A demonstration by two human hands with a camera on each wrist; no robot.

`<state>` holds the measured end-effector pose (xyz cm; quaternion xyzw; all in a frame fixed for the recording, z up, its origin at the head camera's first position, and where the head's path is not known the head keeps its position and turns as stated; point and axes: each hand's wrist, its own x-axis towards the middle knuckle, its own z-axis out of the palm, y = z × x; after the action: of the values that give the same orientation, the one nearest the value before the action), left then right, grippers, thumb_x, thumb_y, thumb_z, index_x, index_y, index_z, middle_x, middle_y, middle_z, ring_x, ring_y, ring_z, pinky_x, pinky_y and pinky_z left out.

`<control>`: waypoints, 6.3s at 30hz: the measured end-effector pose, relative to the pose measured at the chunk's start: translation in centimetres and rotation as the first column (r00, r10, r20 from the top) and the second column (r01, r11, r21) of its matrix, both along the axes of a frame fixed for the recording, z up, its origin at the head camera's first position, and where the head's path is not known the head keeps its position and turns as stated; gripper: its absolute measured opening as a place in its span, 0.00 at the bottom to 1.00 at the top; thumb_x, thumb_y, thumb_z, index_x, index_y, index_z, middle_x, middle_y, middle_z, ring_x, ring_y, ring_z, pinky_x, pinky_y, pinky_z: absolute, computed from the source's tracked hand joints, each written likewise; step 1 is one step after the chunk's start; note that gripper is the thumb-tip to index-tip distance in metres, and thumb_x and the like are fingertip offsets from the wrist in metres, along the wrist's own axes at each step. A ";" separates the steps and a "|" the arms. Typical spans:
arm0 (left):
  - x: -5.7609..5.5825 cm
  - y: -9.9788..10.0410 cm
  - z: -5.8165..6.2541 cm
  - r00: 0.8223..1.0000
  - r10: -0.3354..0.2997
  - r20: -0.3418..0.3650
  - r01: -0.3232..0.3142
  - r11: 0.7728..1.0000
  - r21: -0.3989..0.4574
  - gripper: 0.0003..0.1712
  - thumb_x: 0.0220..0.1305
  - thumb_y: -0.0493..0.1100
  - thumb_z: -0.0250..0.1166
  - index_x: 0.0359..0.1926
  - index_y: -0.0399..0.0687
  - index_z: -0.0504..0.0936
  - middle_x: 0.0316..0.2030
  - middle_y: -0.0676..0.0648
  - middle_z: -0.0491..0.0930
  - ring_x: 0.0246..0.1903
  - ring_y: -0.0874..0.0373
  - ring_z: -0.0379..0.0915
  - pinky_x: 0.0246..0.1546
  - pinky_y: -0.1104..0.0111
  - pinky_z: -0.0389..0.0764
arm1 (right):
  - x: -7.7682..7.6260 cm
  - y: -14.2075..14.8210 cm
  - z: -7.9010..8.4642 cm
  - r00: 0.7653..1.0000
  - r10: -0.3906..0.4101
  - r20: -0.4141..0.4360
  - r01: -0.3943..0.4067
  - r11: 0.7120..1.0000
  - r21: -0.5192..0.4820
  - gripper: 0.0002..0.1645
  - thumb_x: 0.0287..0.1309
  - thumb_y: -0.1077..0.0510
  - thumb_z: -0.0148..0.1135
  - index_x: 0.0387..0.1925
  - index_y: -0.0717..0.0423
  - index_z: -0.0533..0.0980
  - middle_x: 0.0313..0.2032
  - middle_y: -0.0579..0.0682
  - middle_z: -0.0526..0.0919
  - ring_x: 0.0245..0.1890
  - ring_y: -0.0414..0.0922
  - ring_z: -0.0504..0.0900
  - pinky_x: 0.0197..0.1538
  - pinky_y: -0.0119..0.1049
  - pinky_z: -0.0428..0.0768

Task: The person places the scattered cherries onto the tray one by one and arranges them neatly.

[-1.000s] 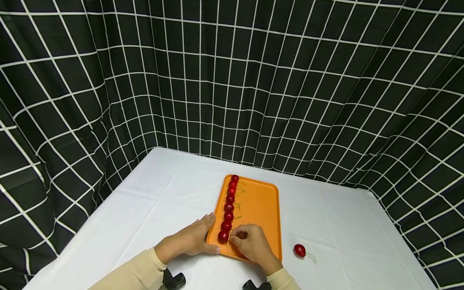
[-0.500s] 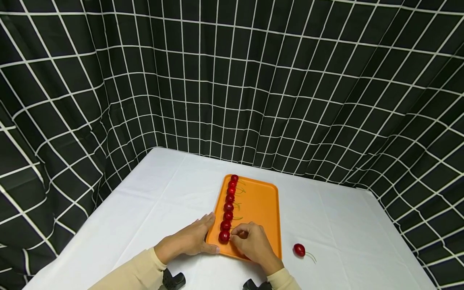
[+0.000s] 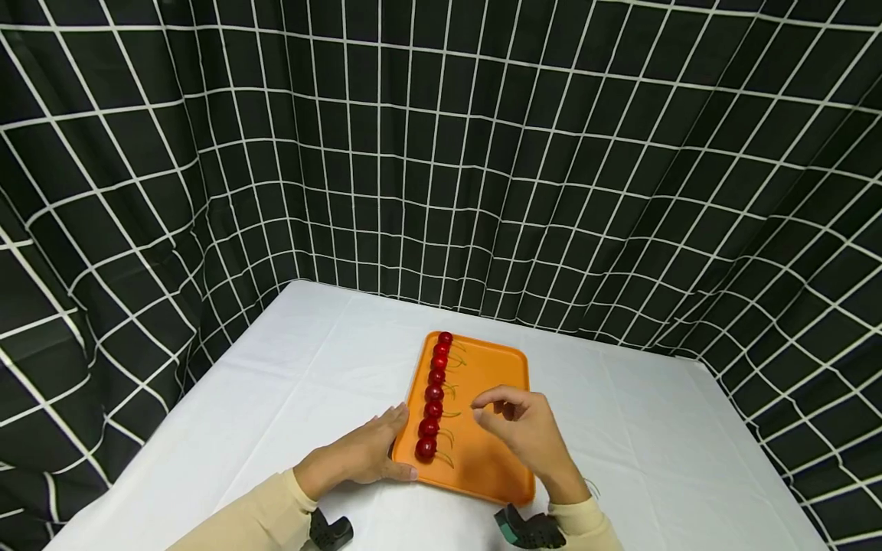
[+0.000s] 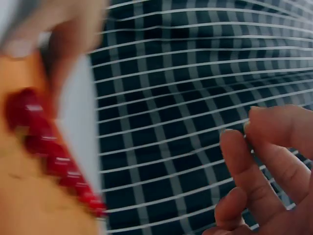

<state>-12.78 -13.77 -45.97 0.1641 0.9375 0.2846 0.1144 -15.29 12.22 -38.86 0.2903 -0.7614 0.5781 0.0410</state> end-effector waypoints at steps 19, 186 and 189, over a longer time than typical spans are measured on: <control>-0.1 0.0 -0.1 1.000 -0.002 0.003 0.003 1.000 -0.007 0.63 0.49 0.67 0.69 0.73 0.34 0.53 0.73 0.40 0.49 0.71 0.46 0.44 0.68 0.53 0.49 | 2.2 8.6 6.7 0.959 -0.024 -0.282 -0.121 0.867 -0.484 0.14 0.48 0.89 0.50 0.39 0.86 0.73 0.38 0.67 0.80 0.42 0.55 0.79 0.44 0.34 0.79; 0.0 -0.1 -0.5 1.000 0.000 -0.011 0.000 1.000 -0.010 0.68 0.40 0.64 0.77 0.72 0.32 0.54 0.72 0.37 0.51 0.71 0.46 0.45 0.68 0.54 0.50 | 2.5 -3.9 -6.8 1.000 0.013 -0.018 -0.004 0.897 0.442 0.02 0.50 0.59 0.69 0.29 0.51 0.86 0.24 0.33 0.78 0.25 0.37 0.72 0.26 0.30 0.73; 0.0 0.0 -0.4 1.000 -0.006 -0.018 0.006 1.000 -0.004 0.68 0.41 0.64 0.78 0.72 0.31 0.54 0.72 0.37 0.51 0.71 0.45 0.45 0.68 0.53 0.50 | 2.4 -3.7 -6.7 1.000 -0.001 -0.031 0.014 0.908 0.419 0.03 0.52 0.56 0.69 0.28 0.50 0.85 0.24 0.34 0.78 0.26 0.37 0.73 0.27 0.30 0.74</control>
<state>-12.83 -13.77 -46.41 0.1693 0.9385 0.2811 0.1071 -12.87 8.50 -45.55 0.2981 -0.8682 0.3966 -0.0088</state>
